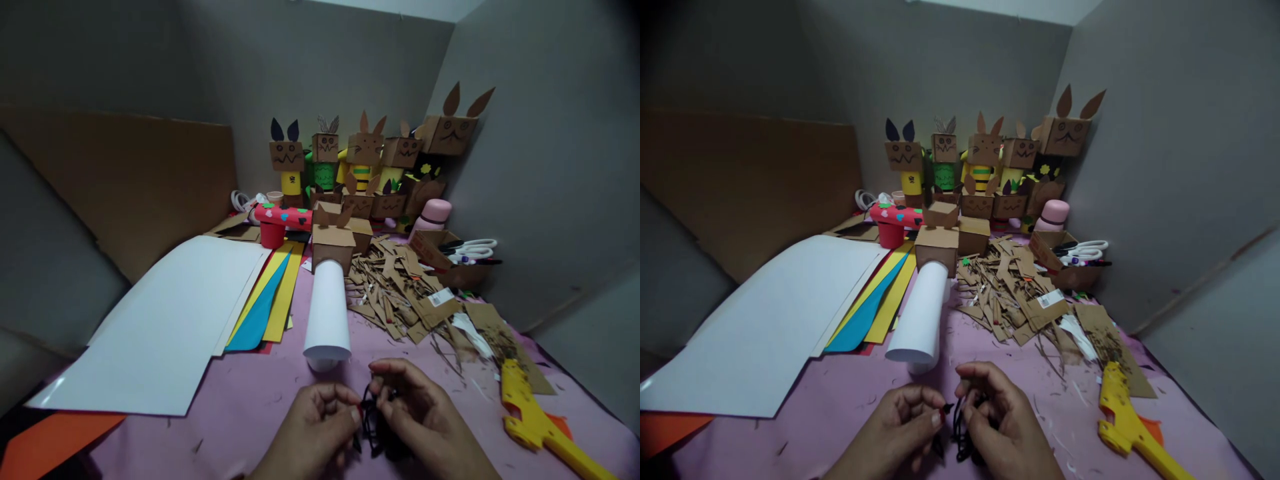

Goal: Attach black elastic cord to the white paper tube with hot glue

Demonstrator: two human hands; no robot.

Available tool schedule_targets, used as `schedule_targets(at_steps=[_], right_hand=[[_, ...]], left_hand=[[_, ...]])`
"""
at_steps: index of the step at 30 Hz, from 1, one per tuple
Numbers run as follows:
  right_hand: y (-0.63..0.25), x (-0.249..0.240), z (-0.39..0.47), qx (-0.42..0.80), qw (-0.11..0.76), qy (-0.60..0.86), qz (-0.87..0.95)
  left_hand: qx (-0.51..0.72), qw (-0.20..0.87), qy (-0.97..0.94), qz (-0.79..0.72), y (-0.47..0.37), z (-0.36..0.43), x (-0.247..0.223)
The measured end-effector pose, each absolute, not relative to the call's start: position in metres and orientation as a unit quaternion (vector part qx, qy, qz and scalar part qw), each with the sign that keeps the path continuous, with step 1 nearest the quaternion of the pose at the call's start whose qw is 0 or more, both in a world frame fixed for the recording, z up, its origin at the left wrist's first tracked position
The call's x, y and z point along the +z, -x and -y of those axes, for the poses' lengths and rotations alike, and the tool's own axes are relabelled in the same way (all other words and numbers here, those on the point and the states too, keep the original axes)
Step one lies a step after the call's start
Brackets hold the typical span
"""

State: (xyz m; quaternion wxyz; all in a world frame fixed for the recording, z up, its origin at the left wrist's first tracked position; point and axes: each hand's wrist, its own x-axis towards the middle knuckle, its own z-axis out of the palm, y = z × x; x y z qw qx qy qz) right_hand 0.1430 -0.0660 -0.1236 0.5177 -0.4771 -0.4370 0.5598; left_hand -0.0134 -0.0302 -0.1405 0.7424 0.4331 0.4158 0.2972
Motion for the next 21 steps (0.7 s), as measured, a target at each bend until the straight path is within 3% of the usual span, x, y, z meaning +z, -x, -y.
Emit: schedule_targets(at_steps=[12, 21], right_hand=[[-0.1413, -0.1208, 0.0656, 0.567, 0.508, 0.489, 0.425], [-0.1456, -0.1203, 0.0643, 0.498, 0.508, 0.464, 0.527]], left_hand=[[0.294, 0.739, -0.445, -0.413, 0.0141, 0.0312, -0.1432], [0.29, 0.741, -0.447, -0.409, 0.0157, 0.0304, -0.1419]])
